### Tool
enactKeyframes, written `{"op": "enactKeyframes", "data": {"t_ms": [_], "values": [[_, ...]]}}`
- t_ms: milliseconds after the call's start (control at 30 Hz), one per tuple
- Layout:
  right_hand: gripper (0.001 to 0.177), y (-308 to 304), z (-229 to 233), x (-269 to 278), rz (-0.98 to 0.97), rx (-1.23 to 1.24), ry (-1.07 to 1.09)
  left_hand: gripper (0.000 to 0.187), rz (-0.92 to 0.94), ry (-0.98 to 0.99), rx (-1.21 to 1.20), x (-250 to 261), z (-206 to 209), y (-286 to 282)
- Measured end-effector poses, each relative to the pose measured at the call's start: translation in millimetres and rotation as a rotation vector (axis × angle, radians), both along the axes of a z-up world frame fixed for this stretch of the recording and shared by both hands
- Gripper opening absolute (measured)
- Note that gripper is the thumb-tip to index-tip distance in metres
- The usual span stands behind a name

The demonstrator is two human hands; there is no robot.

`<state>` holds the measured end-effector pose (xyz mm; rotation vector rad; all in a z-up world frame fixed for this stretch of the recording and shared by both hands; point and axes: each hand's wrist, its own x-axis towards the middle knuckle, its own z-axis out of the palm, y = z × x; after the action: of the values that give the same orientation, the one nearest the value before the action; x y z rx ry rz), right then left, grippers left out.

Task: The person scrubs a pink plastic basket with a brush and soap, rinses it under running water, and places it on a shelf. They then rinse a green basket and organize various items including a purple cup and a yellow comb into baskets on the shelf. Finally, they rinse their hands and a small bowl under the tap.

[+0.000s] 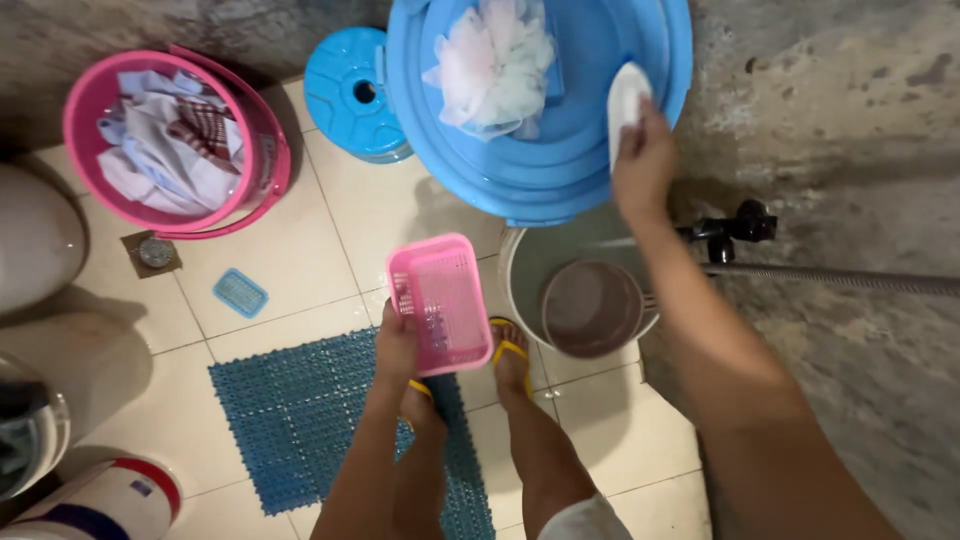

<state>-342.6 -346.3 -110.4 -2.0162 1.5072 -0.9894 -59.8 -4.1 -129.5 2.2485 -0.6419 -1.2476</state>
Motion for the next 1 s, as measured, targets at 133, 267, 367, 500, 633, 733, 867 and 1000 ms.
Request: {"op": "enactKeyframes", "data": {"t_ms": [133, 267, 367, 500, 633, 733, 867, 1000], "values": [[0.038, -47.9, 3.9, -19.6, -0.072, 0.071, 0.070, 0.070, 0.269, 0.444, -0.045, -6.5, 4.8, -5.3], [0.025, -5.2, 58.4, -5.0, 0.119, -0.338, -0.064, 0.098, 0.444, 0.883, -0.169, -1.7, 46.1, -23.9], [0.021, 78.5, 36.3, -41.2, 0.259, -0.218, 0.153, 0.109, 0.423, 0.992, -0.218, -0.7, 78.8, -30.7], [0.067, 172.6, -24.2, -102.9, 0.399, 0.283, 0.626, 0.120, 0.298, 1.017, -0.341, 5.1, 127.1, -40.7], [0.095, 176.5, -48.7, -169.5, 0.419, 0.183, 1.165, 0.118, 0.256, 0.945, -0.403, 10.6, 136.1, -27.7], [0.098, 161.3, -7.9, -156.3, 0.496, 0.472, 1.261, 0.106, 0.258, 0.815, -0.406, 10.7, 130.7, -14.0], [0.068, 171.0, 5.0, -163.4, 0.381, 0.905, 1.078, 0.071, 0.393, 0.504, -0.437, 7.6, 88.5, 14.2], [0.046, 240.5, -85.7, -212.2, 0.027, 0.822, 0.875, 0.046, 0.774, 0.402, -0.411, 1.1, 61.8, 33.7]]}}
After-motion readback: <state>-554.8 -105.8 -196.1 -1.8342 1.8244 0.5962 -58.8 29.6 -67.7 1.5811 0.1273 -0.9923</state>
